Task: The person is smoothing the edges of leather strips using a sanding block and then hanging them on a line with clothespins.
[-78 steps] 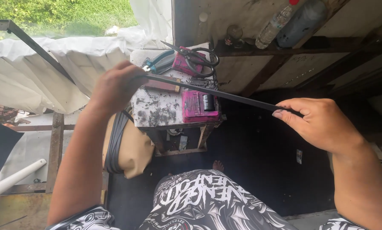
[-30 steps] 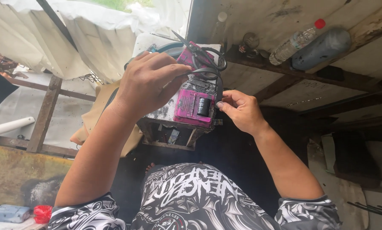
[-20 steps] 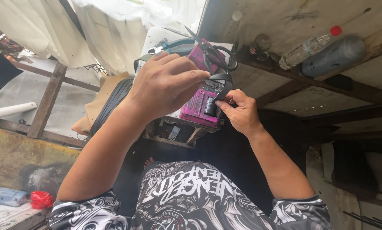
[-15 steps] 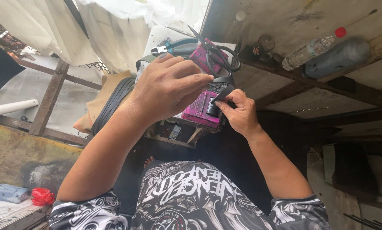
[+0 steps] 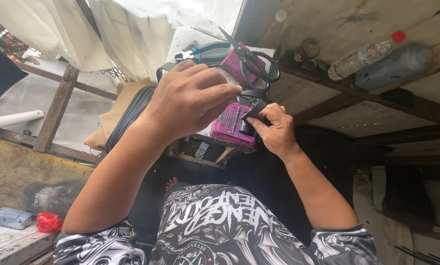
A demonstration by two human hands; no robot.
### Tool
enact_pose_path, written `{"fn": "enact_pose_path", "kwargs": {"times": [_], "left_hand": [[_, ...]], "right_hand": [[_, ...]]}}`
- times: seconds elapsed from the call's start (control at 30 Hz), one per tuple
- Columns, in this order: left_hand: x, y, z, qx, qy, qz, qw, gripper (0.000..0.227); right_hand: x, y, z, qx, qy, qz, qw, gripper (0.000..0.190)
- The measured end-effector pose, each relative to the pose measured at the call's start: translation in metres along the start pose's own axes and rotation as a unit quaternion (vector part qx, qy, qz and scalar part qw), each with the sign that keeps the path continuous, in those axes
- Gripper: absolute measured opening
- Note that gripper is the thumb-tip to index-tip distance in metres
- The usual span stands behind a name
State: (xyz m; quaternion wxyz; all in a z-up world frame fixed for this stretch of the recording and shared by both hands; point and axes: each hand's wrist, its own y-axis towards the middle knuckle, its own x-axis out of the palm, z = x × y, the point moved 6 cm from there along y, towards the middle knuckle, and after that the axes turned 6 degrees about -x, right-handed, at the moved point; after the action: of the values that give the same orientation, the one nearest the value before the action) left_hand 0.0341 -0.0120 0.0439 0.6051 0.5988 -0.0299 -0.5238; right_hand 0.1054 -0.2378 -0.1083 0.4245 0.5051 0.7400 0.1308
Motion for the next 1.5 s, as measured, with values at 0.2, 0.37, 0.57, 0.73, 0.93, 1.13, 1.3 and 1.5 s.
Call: {"fn": "enact_pose_path", "kwargs": {"times": [0.2,0.37,0.57,0.73,0.93,1.13,1.3,1.5], "left_hand": [[-0.004,-0.01,-0.015,0.016,0.036,-0.003,0.999,0.007],[-0.014,-0.02,-0.027,0.028,0.057,-0.016,0.998,0.004],[-0.017,-0.037,-0.051,0.011,0.107,-0.033,0.994,0.003],[-0.019,-0.056,-0.072,-0.016,0.104,-0.027,0.994,0.002],[-0.014,-0.085,-0.1,-0.041,0.127,-0.05,0.99,0.002],[-0.001,-0.112,-0.125,-0.165,0.111,-0.099,0.975,0.011],[0.029,-0.138,-0.137,-0.181,0.102,-0.11,0.972,0.02],[0.072,-0.112,-0.097,-0.165,-0.002,-0.109,0.98,0.028]], "right_hand": [[-0.004,0.002,-0.002,-0.004,-0.046,-0.043,0.998,0.015],[-0.003,0.008,-0.006,-0.027,-0.095,-0.099,0.99,0.019],[-0.001,0.014,-0.008,-0.044,-0.116,-0.134,0.983,0.023],[0.005,0.016,-0.012,-0.061,-0.107,-0.166,0.978,0.035],[0.009,0.019,-0.023,-0.135,-0.127,-0.176,0.967,0.036],[0.011,0.021,-0.017,-0.099,-0.13,-0.184,0.969,0.018],[0.013,0.019,-0.015,-0.104,-0.138,-0.191,0.966,0.015],[0.014,0.019,-0.015,-0.105,-0.143,-0.192,0.965,0.013]]}}
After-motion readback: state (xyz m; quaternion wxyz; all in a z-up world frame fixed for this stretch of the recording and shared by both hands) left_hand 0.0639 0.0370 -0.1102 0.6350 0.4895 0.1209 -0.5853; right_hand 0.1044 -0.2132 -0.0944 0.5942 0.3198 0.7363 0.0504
